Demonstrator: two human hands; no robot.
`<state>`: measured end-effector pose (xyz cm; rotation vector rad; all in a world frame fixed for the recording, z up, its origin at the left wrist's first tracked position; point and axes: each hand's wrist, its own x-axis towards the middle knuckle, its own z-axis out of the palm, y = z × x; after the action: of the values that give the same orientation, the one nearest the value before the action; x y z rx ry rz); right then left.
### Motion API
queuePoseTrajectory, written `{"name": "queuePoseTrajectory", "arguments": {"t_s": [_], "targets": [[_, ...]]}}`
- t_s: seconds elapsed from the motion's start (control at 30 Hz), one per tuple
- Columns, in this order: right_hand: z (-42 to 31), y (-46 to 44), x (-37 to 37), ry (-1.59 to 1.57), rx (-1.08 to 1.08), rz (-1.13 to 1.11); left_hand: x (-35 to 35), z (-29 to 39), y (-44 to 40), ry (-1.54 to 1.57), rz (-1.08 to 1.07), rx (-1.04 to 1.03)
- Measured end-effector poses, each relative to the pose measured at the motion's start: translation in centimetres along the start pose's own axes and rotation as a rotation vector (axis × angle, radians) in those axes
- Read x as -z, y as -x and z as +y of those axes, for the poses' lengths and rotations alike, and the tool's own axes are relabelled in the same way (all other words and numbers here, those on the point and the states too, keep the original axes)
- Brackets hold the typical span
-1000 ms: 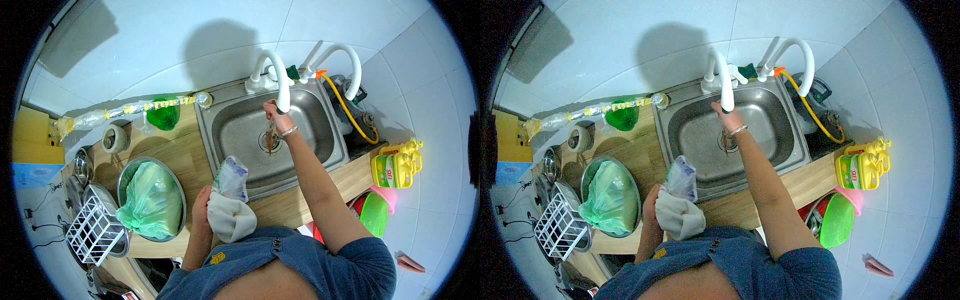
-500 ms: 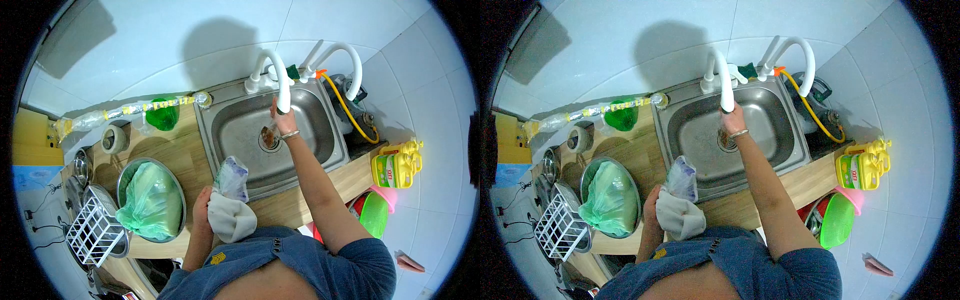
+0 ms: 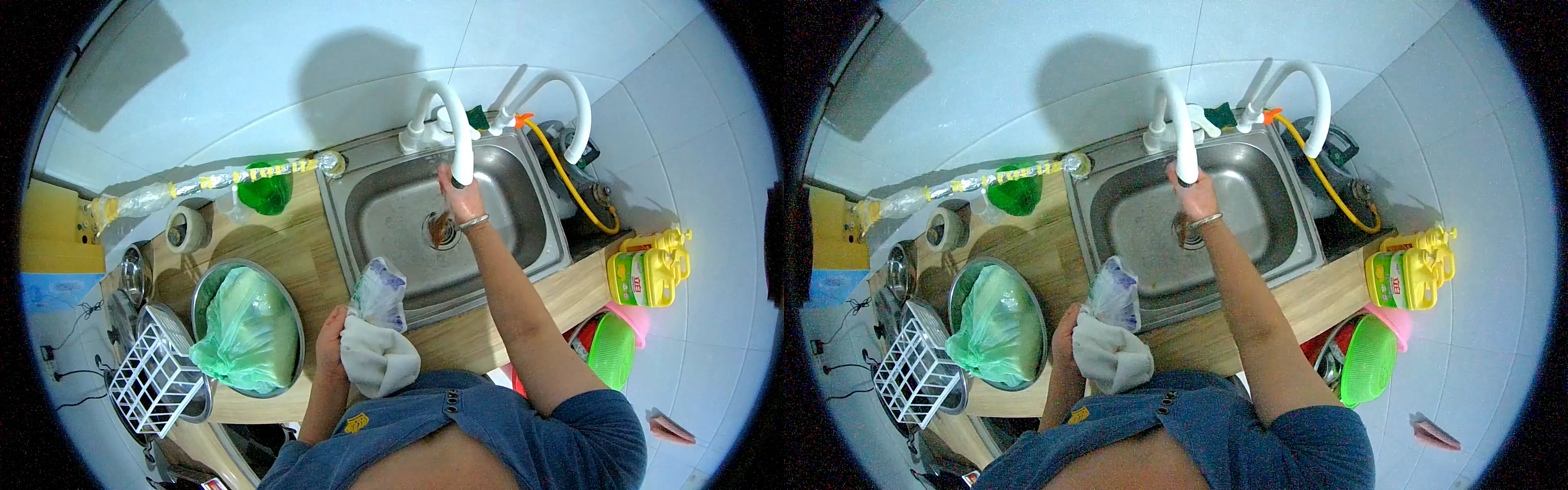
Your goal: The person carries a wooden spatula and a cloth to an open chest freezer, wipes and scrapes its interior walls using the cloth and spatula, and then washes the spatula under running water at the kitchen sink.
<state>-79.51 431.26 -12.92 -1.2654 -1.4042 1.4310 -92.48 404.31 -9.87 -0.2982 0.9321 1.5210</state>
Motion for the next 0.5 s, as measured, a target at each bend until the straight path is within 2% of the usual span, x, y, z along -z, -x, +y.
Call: {"name": "queuePoseTrajectory", "arguments": {"t_s": [0.03, 0.07, 0.13, 0.27, 0.33, 0.4, 0.5], "targets": [[0.6, -0.3, 0.1, 0.126, -0.032, 0.021, 0.1, 0.0, 0.0, -0.017, -0.013, 0.0], [1.3, -0.4, 0.0, 0.126, -0.032, 0.021, 0.1, 0.0, -0.1, -0.033, -0.025, -0.001], [1.6, -0.4, -0.3, -0.21, -0.055, -0.021, -0.1, 0.1, 0.1, -0.039, -0.029, 0.015], [3.2, -1.0, 0.7, -0.164, 0.057, -0.118, 0.2, -0.2, -0.1, -0.069, 0.04, 0.011], [3.5, -1.1, 1.1, -0.133, 0.135, -0.165, -0.1, 0.0, 0.0, -0.03, -0.01, 0.018], [3.6, -1.1, 1.0, -0.205, 0.133, -0.169, -0.8, 0.3, 0.3, 0.008, -0.062, 0.027], [2.5, -0.7, 0.6, -0.269, 0.098, -0.145, -1.5, 0.2, 0.5, -0.084, 0.038, -0.02]]}}
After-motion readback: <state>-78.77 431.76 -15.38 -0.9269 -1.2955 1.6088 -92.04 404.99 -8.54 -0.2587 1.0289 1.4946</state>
